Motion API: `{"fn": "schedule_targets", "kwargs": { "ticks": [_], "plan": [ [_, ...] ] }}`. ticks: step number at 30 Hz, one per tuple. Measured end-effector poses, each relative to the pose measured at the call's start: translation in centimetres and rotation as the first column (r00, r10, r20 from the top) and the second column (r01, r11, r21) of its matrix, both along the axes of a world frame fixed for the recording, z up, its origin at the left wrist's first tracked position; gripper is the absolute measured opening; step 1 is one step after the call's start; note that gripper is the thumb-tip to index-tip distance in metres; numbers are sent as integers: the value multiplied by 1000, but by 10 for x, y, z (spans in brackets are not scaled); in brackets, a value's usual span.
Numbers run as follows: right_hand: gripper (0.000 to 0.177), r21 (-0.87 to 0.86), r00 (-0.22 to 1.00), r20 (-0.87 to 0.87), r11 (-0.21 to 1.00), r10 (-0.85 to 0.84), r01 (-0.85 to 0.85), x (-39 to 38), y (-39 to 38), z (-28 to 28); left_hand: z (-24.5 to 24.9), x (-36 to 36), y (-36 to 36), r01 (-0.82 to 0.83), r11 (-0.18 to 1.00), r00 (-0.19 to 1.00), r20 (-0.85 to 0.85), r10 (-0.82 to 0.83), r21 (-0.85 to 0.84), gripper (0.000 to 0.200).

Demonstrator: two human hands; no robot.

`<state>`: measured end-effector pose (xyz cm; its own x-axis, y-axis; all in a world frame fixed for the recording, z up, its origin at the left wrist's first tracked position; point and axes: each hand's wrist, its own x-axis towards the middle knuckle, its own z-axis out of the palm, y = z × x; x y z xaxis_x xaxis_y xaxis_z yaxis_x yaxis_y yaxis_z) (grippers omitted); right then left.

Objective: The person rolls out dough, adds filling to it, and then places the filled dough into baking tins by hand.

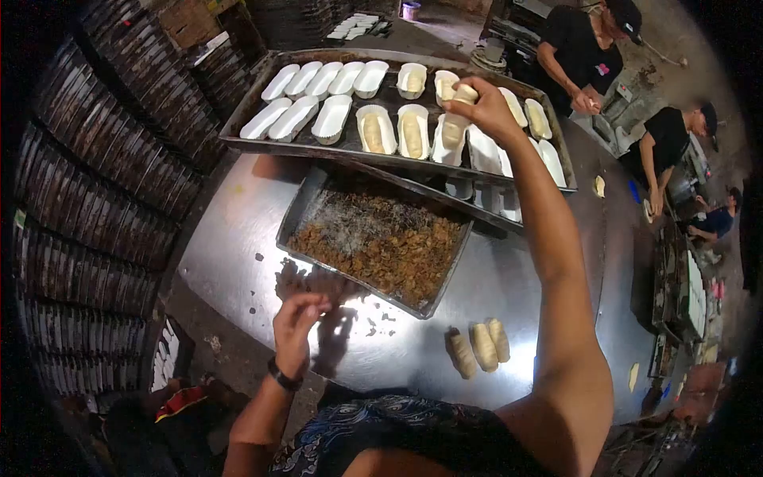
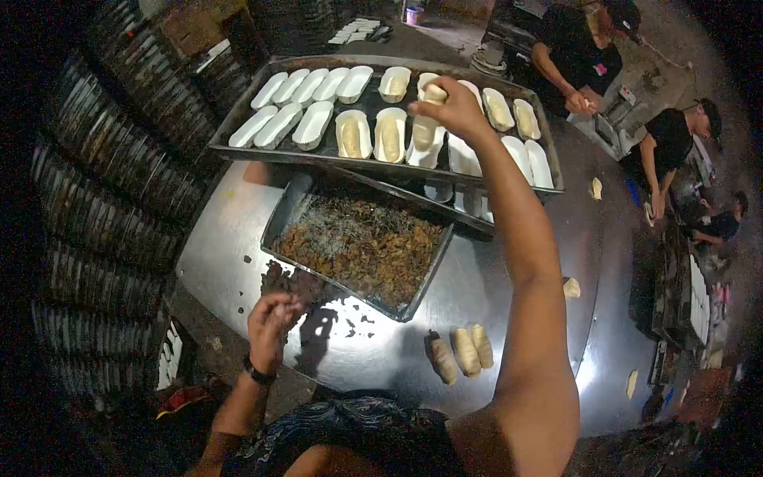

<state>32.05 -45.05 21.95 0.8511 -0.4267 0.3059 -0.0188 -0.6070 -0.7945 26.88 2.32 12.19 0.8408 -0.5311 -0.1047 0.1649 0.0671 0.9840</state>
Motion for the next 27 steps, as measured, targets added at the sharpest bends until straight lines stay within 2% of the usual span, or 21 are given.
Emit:
{"fn": "schedule_targets", "kwargs": {
  "ticks": [1,3,4,7,8,9,11,13,15,17,18,19,21,24,25,27],
  "plan": [
    [60,61,995,-99,998,5,1,3,-12,-17,-7,-5,6,-7,1000,999,-43,6,-24,23],
    [64,-155,964,-199,977,-175,146,7,-30,-59,-18,-17,16,-10,998,992,-127,2,-65,22],
    [50,-531,928,-72,802,-364,273,11,-45,-90,-18,-23,16,36,998,986,-159,-43,-49,24],
    [41,-155,836,246,832,-490,533,-18,-30,-58,-11,-41,1,205,978,977,-66,-203,31,24],
    [39,26,808,388,882,-443,471,-33,-18,-45,0,-50,-10,255,966,959,-118,-257,-34,24],
    [30,188,841,369,918,-395,349,-56,-8,-36,-8,-59,-16,296,954,955,-28,-295,45,26],
    [26,390,973,162,916,-163,89,-117,17,-22,-9,-77,-34,438,891,898,-12,-440,121,27],
    [29,519,994,-77,854,80,-28,-181,42,-39,-19,-104,-55,434,863,900,-98,-424,257,28],
    [34,466,907,-368,885,205,-10,-242,55,-92,-63,-122,-69,345,884,907,130,-401,316,28],
    [43,103,791,-595,990,139,-97,-301,59,-168,-108,-136,-77,190,876,807,438,-397,443,35],
    [45,-33,747,-664,997,34,-75,-325,77,-178,-100,-144,-84,240,807,799,363,-480,540,35],
    [48,-179,703,-707,981,-79,-69,-346,96,-184,-105,-154,-92,228,776,782,364,-506,588,36],
    [42,-33,844,-532,994,73,-106,-370,109,-204,-95,-170,-105,121,768,660,528,-535,629,40],
    [42,-149,871,-480,968,108,-202,-381,118,-214,-89,-188,-129,67,715,627,529,-572,695,45],
    [43,-34,855,-495,980,154,-196,-383,116,-202,-93,-192,-134,58,709,633,524,-570,702,47],
    [48,196,822,-502,961,269,-195,-383,114,-172,-110,-201,-140,-3,777,611,616,-498,630,44]
  ]
}}
